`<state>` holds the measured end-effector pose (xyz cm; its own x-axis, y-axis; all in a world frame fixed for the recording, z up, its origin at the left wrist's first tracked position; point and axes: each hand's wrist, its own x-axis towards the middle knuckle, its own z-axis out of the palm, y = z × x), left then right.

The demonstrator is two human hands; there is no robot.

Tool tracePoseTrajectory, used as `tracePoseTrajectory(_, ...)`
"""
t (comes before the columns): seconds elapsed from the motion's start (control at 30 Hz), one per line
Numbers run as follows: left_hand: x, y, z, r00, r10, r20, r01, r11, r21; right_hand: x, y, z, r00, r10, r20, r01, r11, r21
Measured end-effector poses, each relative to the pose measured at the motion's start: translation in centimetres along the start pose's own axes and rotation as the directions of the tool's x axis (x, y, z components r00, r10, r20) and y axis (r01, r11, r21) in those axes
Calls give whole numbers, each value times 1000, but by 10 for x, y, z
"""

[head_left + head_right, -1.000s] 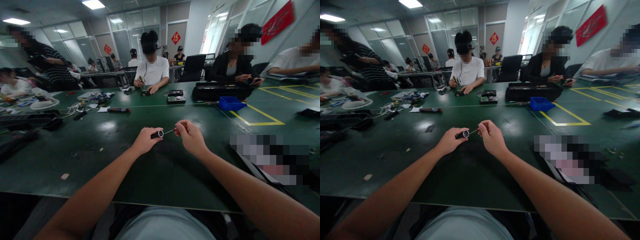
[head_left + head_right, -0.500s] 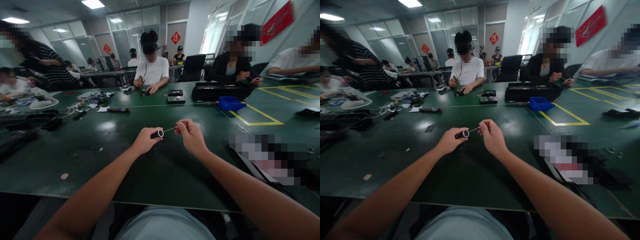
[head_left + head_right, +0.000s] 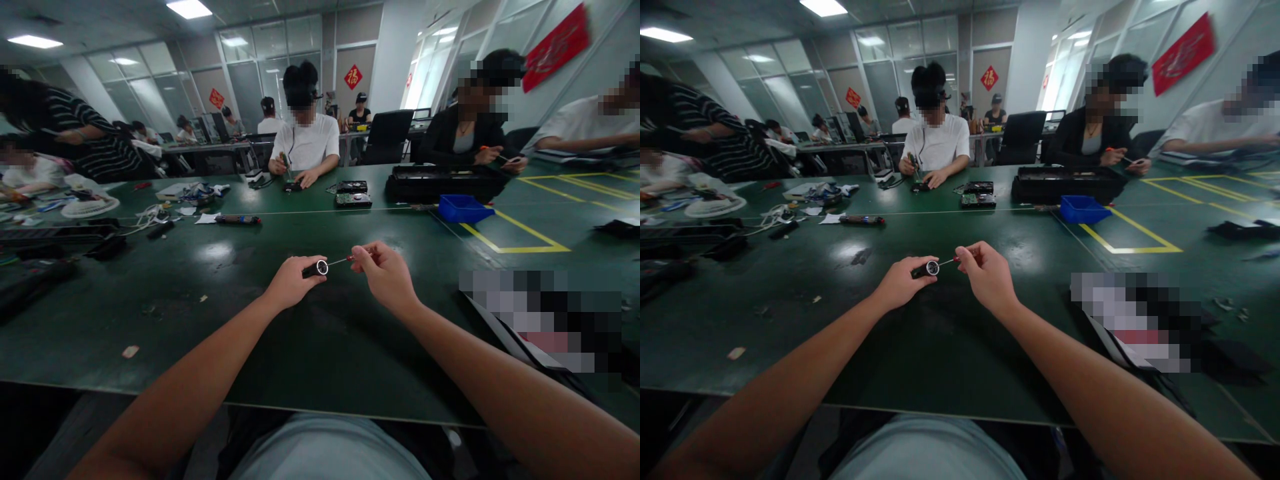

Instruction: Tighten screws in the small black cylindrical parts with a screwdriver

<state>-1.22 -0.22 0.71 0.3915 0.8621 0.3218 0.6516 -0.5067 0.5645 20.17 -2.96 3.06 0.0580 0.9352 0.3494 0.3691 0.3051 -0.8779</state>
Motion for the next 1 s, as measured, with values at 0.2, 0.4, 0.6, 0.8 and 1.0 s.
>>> tracePoseTrajectory(0.2,0,-2,0,1000,2,-5,-2,1000,17,-1,1,0,996,-86,34,88,994,-58)
tracePoseTrajectory(0.4,0,-4,1,1000,-9,-6,9,1000,6,-2,4,2,991,-92,96,94,995,-14)
tracePoseTrajectory(0.6,0,-4,2,1000,0,5,0,1000,9,0,1,-1,993,-66,95,80,985,-151)
tracePoseTrajectory(0.8,0,-6,1,1000,-1,6,1,1000,4,0,5,1,990,-70,122,85,989,-118)
tracePoseTrajectory(1.0,0,-5,1,1000,3,24,-3,1000,9,0,3,-1,989,-44,141,63,989,-130)
